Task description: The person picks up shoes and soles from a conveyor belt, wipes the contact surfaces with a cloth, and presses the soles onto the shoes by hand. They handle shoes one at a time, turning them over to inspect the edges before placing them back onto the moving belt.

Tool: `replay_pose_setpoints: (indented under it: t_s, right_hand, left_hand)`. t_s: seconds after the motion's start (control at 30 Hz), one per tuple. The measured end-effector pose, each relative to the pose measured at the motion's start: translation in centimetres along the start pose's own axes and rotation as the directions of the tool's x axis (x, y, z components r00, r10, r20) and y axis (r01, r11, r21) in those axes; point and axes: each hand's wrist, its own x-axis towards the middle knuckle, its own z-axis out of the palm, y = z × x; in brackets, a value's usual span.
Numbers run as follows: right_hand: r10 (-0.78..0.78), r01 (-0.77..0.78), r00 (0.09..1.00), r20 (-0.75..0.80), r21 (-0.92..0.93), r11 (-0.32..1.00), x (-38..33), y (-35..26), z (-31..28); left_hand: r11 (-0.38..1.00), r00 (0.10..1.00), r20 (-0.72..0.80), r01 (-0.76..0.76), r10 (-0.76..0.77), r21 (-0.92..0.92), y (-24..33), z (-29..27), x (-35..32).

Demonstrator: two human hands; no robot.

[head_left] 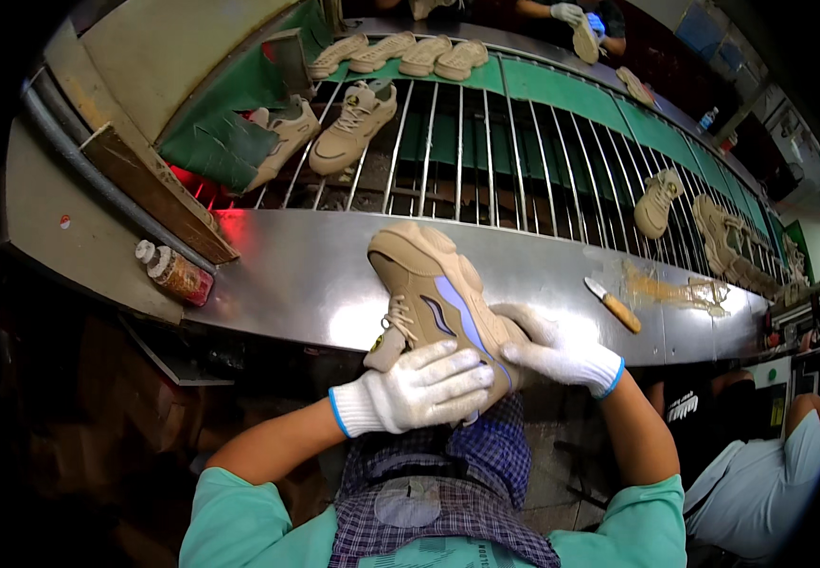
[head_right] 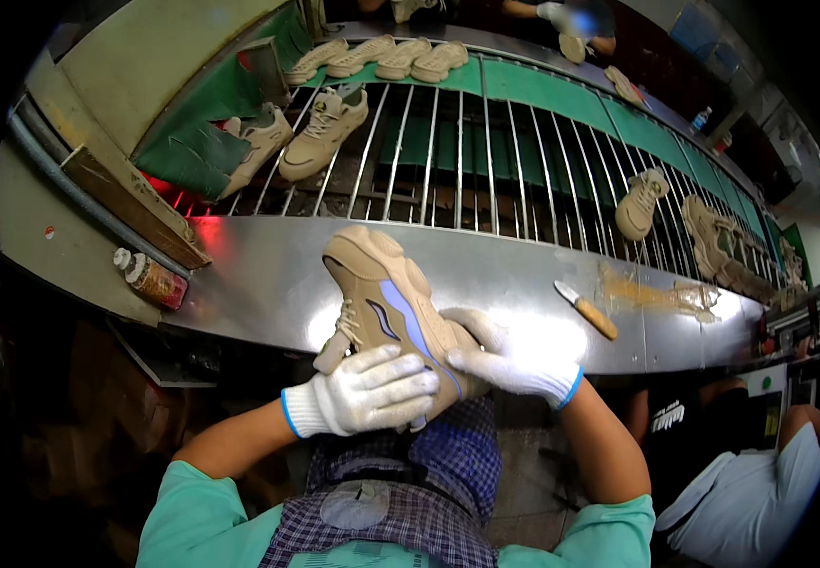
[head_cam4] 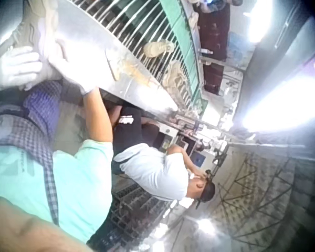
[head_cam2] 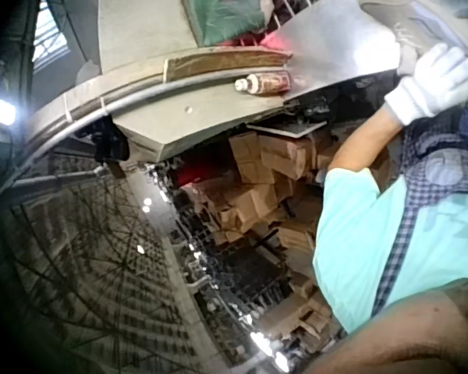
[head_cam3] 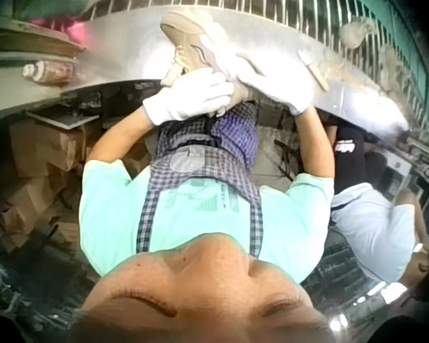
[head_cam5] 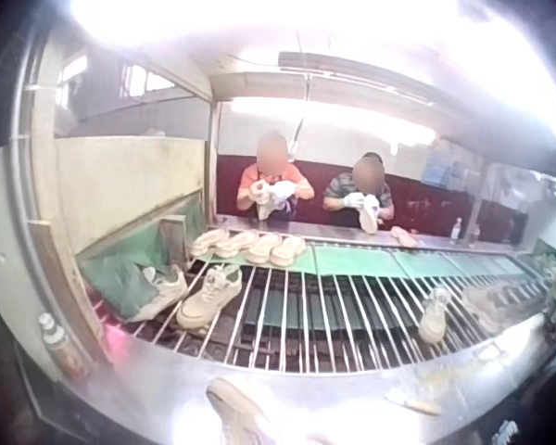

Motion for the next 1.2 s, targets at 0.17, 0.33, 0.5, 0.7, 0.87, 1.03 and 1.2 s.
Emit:
replay_pose_setpoints:
  t_s: [0.17,0.33,0.5,0.7,0.87,1.03,1.2]
  right_hand:
    - [0.116,-0.115,0.993,-0.005,0.089,0.989,0.6,-0.5,0.9]
    - [0.096,-0.12,0.99,-0.101,-0.262,0.958,2.9,-3.4,0.9]
    - [0.064,-0.015,0.995,-0.077,0.523,0.852,3.7,2.2,2.2]
    - [-0.199,0.02,0.976,-0.092,0.942,-0.336,3.9,2.8,10.7]
    - [-0.11,0.1,0.972,-0.206,0.792,-0.602,4.5,-0.8,10.9]
    - [0.21,0.338,0.923,-0.323,0.94,-0.037,1.8,3.5,7.0]
    - [0.526,0.223,0.711,-0.467,0.859,0.462,-8.3,11.9,7.3]
  left_hand:
    - [1.0,0.999,0.031,-0.006,0.007,-0.012,0.1,-0.3,0.0]
    - [1.0,0.993,0.116,-0.024,0.022,0.02,-0.9,-1.4,1.2]
    - [1.0,0.993,0.121,0.002,-0.004,0.017,-1.9,-5.1,3.1]
    - [0.987,0.981,0.116,0.16,-0.158,-0.002,-5.7,-10.2,4.7]
    - [0.932,0.928,-0.129,0.358,-0.349,0.055,-6.3,-9.1,2.5]
    - [0.806,0.814,-0.139,0.58,-0.564,0.122,-7.4,-9.2,-3.0]
    - [0.353,0.336,-0.189,0.933,-0.923,-0.068,-9.9,-9.6,-10.6]
